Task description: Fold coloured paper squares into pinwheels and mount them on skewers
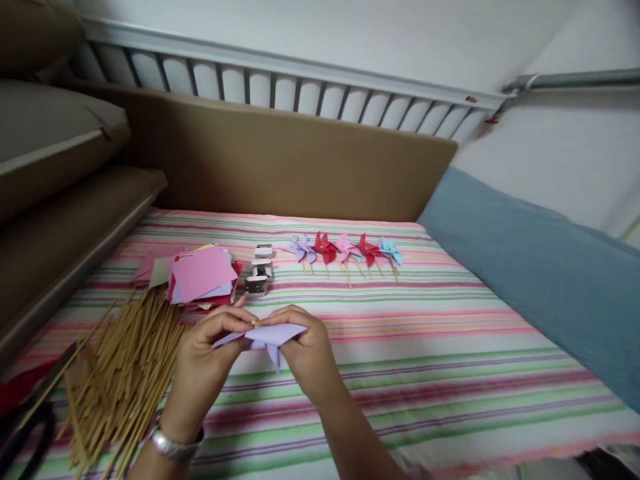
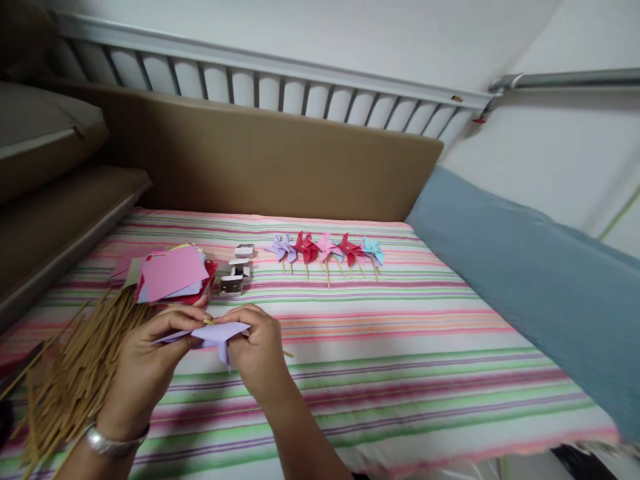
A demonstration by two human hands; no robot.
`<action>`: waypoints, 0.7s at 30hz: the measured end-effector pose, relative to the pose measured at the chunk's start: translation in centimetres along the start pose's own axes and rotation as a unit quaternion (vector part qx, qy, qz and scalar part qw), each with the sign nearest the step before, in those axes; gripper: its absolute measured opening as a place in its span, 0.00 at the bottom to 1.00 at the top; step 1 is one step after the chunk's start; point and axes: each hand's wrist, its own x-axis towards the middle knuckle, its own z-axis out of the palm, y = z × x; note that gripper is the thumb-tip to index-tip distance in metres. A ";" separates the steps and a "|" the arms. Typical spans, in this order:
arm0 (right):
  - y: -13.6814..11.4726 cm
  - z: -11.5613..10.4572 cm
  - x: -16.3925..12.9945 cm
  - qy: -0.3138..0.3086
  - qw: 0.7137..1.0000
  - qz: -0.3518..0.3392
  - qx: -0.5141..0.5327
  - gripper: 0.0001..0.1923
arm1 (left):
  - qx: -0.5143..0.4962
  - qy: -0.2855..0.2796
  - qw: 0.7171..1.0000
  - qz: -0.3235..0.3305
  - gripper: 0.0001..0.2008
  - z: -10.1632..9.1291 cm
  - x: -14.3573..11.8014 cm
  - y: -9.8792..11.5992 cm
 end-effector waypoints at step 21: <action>1.8 -2.4 -1.8 -0.018 0.988 0.111 -0.105 0.08 | -0.055 0.077 0.980 -0.175 0.12 -1.5 1.2 -0.9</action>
